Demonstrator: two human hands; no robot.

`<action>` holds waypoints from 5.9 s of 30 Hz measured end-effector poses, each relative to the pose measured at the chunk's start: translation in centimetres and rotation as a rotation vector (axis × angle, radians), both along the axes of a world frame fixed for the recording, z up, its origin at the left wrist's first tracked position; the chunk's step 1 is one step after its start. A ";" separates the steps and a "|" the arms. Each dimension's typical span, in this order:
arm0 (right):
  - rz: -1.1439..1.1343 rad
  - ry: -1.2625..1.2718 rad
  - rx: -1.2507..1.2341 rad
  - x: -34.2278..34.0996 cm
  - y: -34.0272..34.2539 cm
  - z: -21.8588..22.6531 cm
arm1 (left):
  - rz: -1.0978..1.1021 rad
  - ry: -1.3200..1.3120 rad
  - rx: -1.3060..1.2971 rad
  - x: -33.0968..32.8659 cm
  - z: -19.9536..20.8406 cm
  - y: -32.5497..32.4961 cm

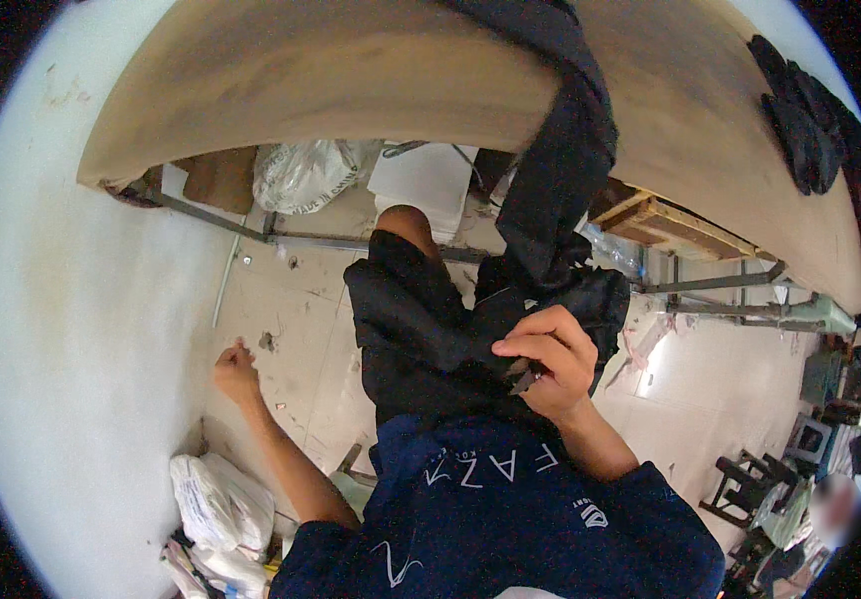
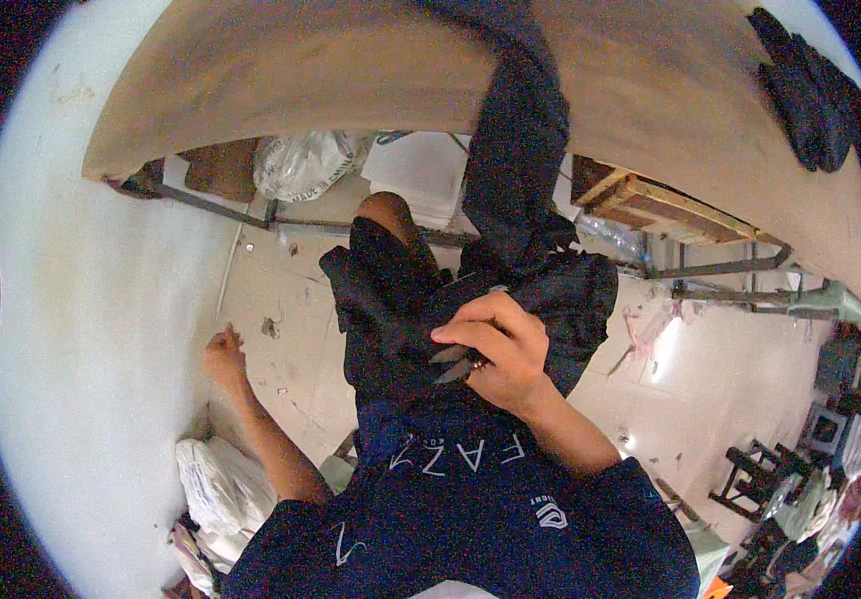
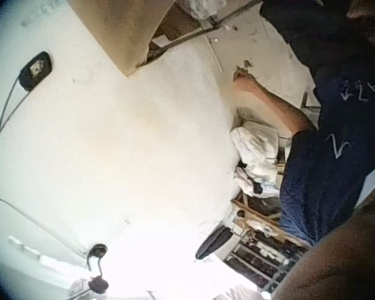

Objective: The person sits on the floor and uses a small tool to remove buttons from a black garment. They repeatedly position the tool under button edges, pry them off, and set the garment aside.

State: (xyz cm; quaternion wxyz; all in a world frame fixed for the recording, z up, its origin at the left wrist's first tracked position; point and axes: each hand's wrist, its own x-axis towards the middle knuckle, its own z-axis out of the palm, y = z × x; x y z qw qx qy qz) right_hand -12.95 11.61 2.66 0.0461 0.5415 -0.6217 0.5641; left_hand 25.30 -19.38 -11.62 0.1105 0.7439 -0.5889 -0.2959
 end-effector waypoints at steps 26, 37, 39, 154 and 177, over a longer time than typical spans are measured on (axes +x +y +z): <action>-0.200 -0.033 -0.069 -0.2 -1.1 -0.6 | -0.816 0.967 -1.070 -24.4 11.7 18.8; -0.267 -0.153 -0.104 -1.4 -1.3 -0.8 | -0.730 0.947 -1.040 -24.9 10.9 17.6; -0.271 -0.173 -0.093 -1.8 -1.0 -1.3 | -0.776 0.941 -1.068 -24.6 10.8 17.1; -0.287 -0.256 0.008 -2.5 1.4 0.9 | -0.706 0.664 -0.882 -23.0 15.4 13.7; -0.278 -0.379 0.365 -3.7 2.7 2.7 | -0.603 1.209 -0.434 -23.1 15.5 14.2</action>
